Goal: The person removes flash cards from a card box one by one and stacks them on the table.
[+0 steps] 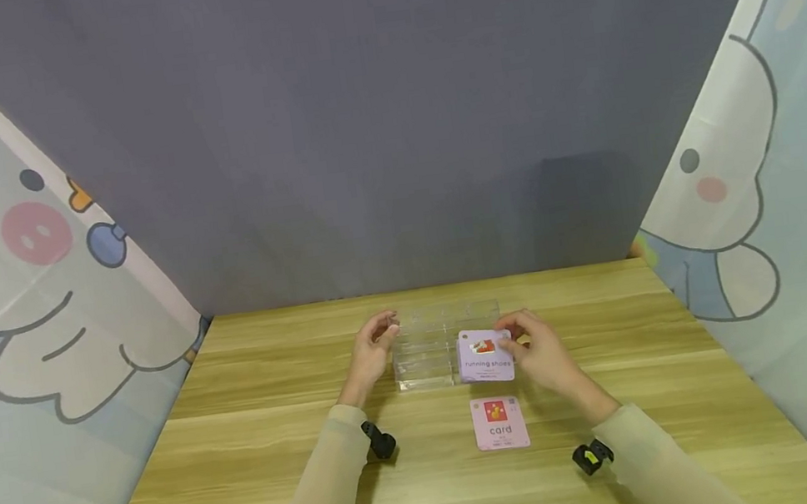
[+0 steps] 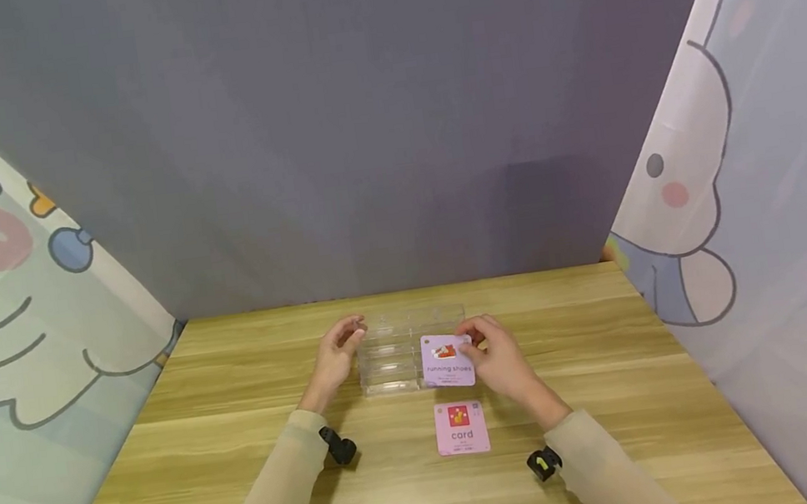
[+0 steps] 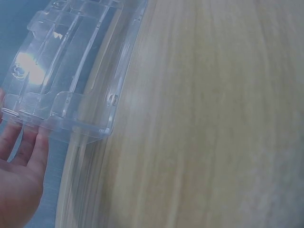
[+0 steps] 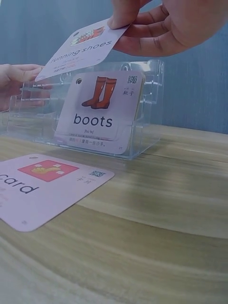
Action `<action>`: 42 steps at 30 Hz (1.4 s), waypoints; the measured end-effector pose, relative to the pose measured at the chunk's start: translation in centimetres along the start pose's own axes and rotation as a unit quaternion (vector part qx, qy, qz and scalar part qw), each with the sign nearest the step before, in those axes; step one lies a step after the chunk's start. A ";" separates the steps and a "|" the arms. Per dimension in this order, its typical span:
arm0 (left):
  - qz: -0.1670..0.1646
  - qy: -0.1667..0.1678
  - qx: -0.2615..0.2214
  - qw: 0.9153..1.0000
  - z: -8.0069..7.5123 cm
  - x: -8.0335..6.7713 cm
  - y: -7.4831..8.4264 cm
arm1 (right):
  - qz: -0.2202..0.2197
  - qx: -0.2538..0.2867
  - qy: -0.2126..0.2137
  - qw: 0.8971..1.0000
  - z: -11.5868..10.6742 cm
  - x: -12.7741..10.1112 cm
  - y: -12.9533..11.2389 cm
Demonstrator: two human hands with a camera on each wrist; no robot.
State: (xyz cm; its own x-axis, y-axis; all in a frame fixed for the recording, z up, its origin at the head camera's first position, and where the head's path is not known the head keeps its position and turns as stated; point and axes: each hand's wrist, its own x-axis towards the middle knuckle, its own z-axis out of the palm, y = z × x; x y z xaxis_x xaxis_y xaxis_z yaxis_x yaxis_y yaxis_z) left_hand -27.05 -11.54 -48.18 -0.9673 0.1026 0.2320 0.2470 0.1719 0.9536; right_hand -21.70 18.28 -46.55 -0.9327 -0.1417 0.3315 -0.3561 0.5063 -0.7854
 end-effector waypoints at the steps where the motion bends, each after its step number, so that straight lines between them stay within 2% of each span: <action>1: 0.002 0.001 0.000 1.000 0.0 0.0 0.0 | -0.001 0.003 0.000 1.000 0.0 0.0 0.0; 8: -0.003 -0.011 -0.004 1.000 -0.2 0.0 -0.1 | -0.002 0.018 -0.006 1.000 -0.1 -0.1 -0.3; 24: 0.006 -0.005 0.003 1.000 -0.1 0.0 -0.3 | 0.007 0.009 -0.025 1.000 -0.5 -0.6 -0.5; 42: 0.003 -0.004 -0.001 1.000 0.0 0.1 -0.2 | 0.011 0.044 -0.040 0.998 -0.8 -1.4 -0.2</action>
State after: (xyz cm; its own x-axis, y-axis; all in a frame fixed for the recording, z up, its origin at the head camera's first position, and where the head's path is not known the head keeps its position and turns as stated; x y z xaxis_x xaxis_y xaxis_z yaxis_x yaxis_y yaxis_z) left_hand -27.25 -11.53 -48.37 -0.9650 0.1124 0.2368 0.2535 0.1693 0.9524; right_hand -20.31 19.06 -46.41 -0.9409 -0.2006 0.2728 -0.3350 0.4343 -0.8362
